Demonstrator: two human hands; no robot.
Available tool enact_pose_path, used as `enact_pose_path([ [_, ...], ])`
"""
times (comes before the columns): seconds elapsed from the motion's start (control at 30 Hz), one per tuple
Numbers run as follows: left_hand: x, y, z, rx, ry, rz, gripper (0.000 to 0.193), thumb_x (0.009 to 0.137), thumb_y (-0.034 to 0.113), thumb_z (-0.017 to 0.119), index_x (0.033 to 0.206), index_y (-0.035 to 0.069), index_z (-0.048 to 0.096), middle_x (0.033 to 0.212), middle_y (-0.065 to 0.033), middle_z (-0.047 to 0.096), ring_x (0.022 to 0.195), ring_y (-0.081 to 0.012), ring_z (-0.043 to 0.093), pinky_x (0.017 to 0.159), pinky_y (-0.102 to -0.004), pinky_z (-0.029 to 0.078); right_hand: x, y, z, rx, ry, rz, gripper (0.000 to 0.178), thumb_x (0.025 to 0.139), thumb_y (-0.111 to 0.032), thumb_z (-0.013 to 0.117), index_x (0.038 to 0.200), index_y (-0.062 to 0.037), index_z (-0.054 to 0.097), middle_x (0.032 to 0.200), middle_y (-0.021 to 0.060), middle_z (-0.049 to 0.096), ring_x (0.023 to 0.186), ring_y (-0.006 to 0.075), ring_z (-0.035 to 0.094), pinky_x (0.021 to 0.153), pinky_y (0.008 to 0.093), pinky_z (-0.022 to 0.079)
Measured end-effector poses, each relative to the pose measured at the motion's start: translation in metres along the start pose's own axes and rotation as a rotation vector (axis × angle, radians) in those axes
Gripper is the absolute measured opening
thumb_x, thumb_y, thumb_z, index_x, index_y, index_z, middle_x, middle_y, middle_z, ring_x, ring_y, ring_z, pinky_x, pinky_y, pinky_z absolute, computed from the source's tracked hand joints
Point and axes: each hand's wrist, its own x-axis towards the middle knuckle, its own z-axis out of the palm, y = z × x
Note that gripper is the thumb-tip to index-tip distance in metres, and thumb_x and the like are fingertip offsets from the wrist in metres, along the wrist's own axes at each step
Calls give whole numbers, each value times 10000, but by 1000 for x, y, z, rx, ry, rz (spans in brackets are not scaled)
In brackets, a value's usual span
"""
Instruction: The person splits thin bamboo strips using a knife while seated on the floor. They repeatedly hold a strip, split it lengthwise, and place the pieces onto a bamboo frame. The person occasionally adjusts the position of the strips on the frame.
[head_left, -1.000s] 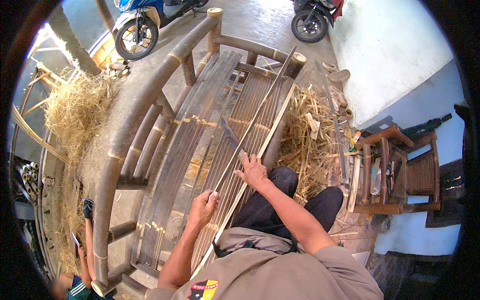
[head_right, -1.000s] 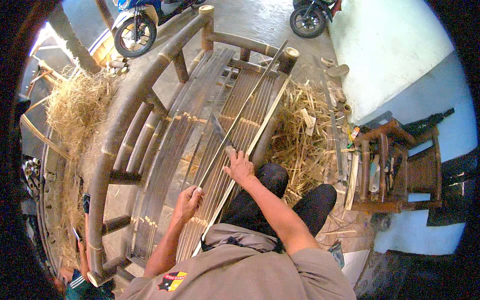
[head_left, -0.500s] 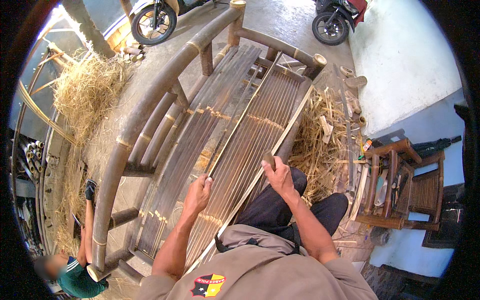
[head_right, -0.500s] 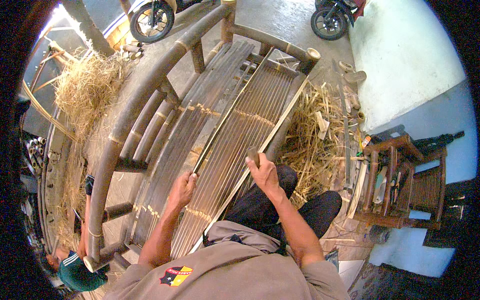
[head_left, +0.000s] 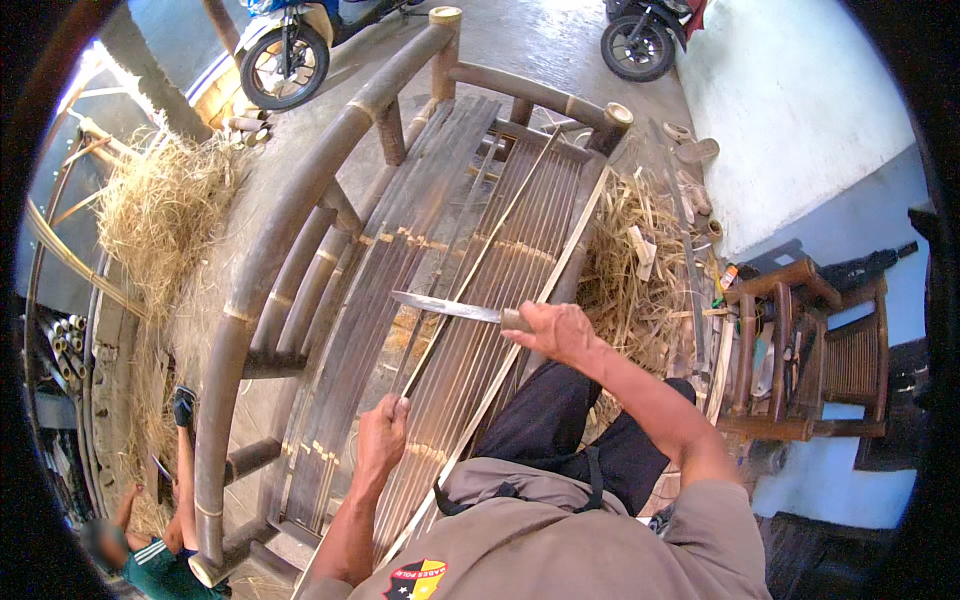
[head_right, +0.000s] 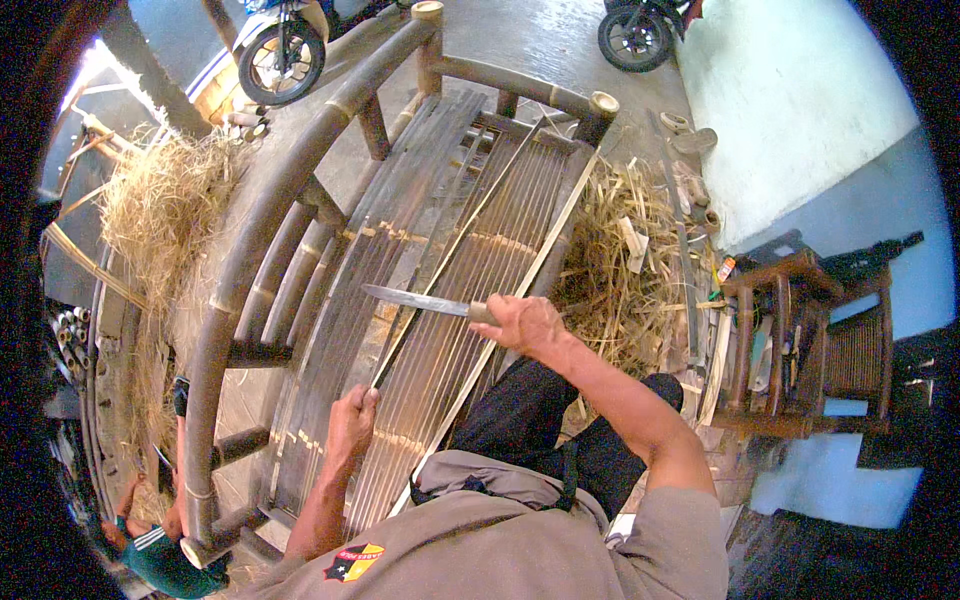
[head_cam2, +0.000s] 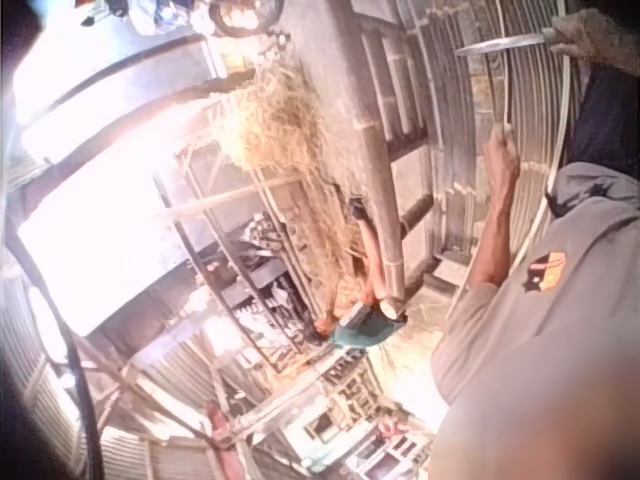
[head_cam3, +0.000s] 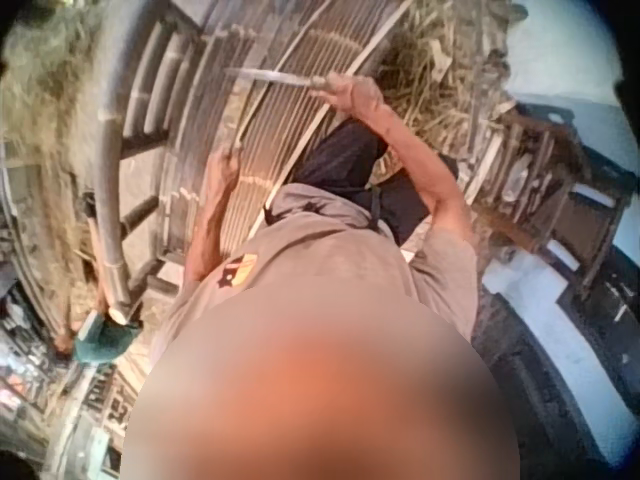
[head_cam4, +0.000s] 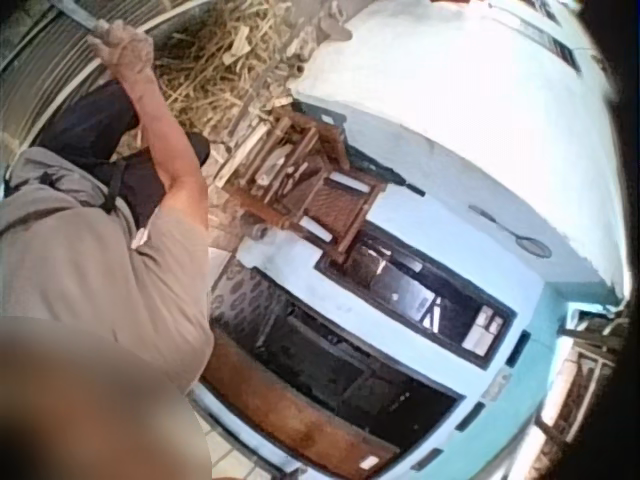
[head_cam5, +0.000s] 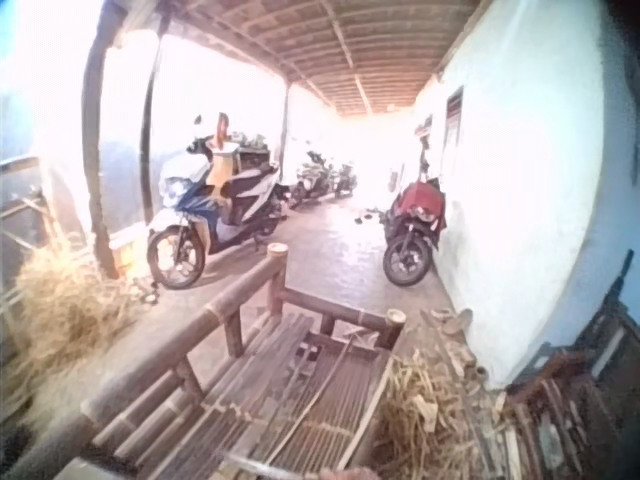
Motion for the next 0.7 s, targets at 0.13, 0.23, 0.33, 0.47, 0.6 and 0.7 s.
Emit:
enact_pose_path([
  [0.13,-7,-1,-4,-16,-20,-1,311,1001,307,547,910,15,602,668,-243,525,570,-407,529,549,-434,419,-7,1,-11,-213,148,136,491,895,-569,599,825,-84,572,672,133,637,633,327,678,567,430,554],
  [0.23,-8,-4,-6,-19,-37,-33,313,999,309,547,918,14,616,639,-190,504,554,-293,490,558,-406,414,-7,1,-13,-110,136,-182,468,902,-554,602,840,-91,588,669,114,629,611,299,672,539,412,551],
  [0.33,-10,-7,-8,10,-52,-45,315,997,305,547,908,11,618,627,-167,494,554,-240,478,564,-391,414,-5,12,-12,-229,291,64,464,905,-557,597,853,-96,593,722,105,649,630,281,680,552,412,562],
  [0.47,-12,-8,-9,-5,2,35,323,999,314,553,890,15,606,618,-219,498,515,-341,487,530,-421,401,-2,29,-18,-215,212,-105,474,918,-562,576,868,-92,602,686,92,640,625,263,684,536,400,565],
  [0.6,-13,-9,-6,-38,-9,-7,339,996,325,552,874,12,600,621,-220,506,520,-351,492,532,-427,402,-2,25,-31,-168,196,206,477,932,-560,565,901,-86,610,727,136,677,630,270,694,515,392,552],
  [0.7,-11,-9,-4,-66,-20,-40,363,999,332,539,858,3,595,625,-204,520,543,-339,508,545,-426,410,-10,3,-32,385,154,96,508,940,-570,559,958,-66,620,701,142,665,580,250,673,519,375,544],
])
